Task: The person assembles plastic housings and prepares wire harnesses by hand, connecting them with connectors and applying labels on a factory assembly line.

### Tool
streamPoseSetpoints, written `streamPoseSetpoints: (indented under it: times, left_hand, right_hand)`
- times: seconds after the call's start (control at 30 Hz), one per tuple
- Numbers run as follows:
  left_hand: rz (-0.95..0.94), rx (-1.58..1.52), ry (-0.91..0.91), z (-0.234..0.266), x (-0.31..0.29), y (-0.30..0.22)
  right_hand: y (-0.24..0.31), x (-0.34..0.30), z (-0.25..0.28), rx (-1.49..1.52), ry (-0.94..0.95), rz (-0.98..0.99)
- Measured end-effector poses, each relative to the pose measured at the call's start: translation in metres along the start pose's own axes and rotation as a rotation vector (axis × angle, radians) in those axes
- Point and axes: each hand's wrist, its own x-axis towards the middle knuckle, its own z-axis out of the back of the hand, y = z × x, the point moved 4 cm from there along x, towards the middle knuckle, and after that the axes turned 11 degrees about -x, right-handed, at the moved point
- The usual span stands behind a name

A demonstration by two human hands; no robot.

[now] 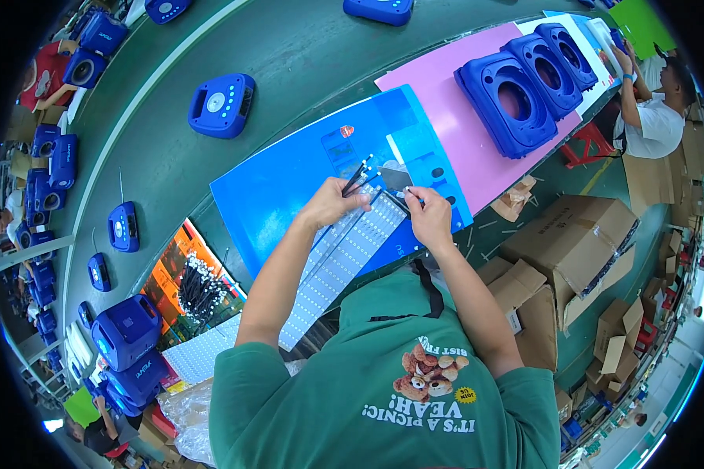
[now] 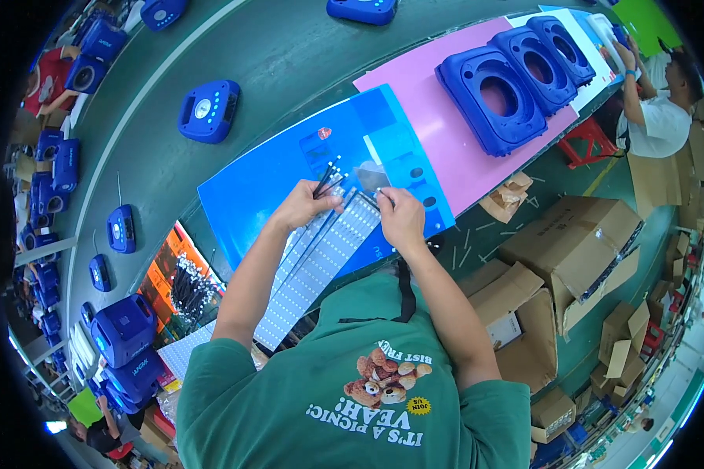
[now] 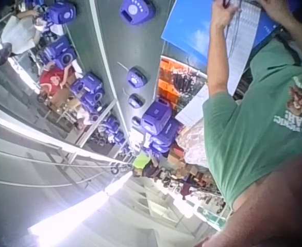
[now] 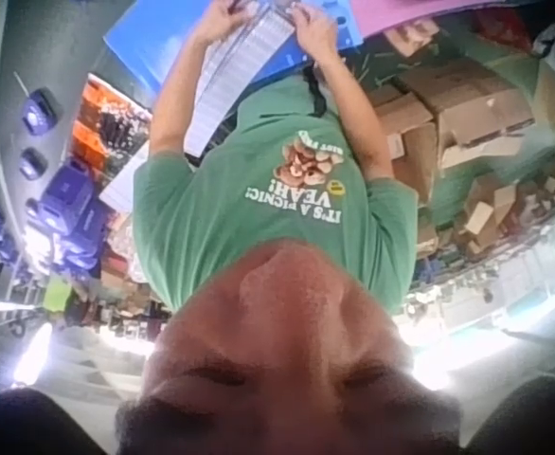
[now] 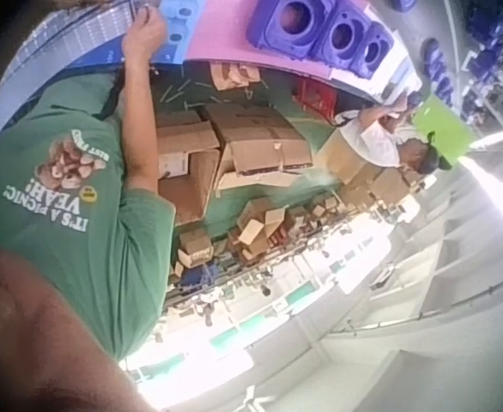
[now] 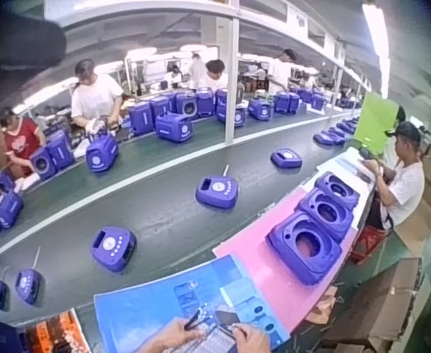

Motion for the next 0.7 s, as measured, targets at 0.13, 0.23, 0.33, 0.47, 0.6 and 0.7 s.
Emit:
streamPoseSetpoints:
  times: [0.13, 0.23, 0.33, 0.47, 0.6, 0.7]
  left_hand:
    - [0.013, -0.123, -0.01, -0.005, -0.001, -0.002]
    - [0.035, -0.093, -0.061, -0.005, -0.001, -0.004]
    - [0.056, -0.126, -0.052, -0.008, -0.005, -0.015]
    - [-0.005, -0.106, -0.049, -0.011, -0.007, -0.016]
    - [-0.071, -0.152, 0.007, -0.014, -0.009, -0.02]
    - [-0.1, -0.121, 0.006, -0.015, -0.011, -0.028]
  right_hand:
    - [0.016, 0.001, 0.005, 0.273, -0.018, 0.025]
    - [0.022, -0.001, -0.005, 0.423, 0.118, 0.041]
    - [0.027, -0.004, -0.009, 0.427, 0.154, 0.09]
    - [0.026, -0.003, -0.015, 0.485, 0.212, 0.007]
    - [0.027, -0.003, -0.013, 0.49, 0.181, 0.045]
    - [0.028, -0.005, -0.012, 0.463, 0.145, 0.071]
